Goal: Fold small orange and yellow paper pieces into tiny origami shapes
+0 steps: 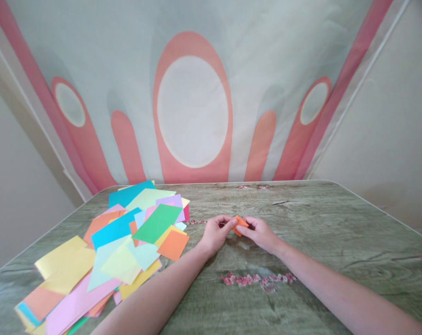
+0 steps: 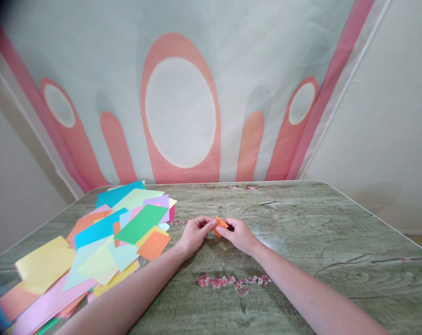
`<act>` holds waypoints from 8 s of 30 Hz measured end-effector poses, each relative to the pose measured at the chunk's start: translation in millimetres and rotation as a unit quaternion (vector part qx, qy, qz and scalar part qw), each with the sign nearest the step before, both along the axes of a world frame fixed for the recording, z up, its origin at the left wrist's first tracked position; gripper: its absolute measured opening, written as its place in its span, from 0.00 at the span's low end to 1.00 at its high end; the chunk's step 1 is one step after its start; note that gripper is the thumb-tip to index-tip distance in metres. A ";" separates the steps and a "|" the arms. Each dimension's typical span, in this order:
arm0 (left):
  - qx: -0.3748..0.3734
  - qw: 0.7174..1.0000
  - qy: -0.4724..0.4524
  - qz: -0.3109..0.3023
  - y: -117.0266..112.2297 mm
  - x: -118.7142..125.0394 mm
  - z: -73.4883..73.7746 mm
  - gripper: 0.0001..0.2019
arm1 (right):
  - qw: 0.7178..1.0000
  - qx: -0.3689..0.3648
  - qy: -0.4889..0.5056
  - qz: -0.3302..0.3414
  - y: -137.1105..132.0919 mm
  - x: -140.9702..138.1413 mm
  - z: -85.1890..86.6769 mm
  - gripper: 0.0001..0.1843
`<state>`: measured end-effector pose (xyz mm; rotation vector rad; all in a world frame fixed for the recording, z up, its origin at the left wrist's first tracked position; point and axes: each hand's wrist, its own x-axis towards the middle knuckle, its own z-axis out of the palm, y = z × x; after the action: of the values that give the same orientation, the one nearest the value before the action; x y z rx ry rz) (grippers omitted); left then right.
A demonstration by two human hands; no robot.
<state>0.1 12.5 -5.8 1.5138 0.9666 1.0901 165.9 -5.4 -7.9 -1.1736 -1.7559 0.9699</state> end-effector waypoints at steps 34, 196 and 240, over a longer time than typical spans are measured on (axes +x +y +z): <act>0.005 1.000 0.023 0.014 3.6 -1.4 -0.8 0.15 | 0.998 0.000 0.054 -0.035 2.9 0.1 -1.3 0.18; 0.396 0.747 0.504 -0.178 1.1 -20.0 15.2 0.20 | 0.896 0.204 -0.360 0.160 16.1 61.4 7.2 0.30; 0.399 0.745 0.507 -0.169 1.9 -18.2 19.8 0.18 | 0.897 0.150 -0.365 0.199 13.9 67.9 17.3 0.31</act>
<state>-18.1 14.4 14.0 3.0251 0.8338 0.2966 233.8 8.5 9.4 -1.0590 -2.7149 0.4418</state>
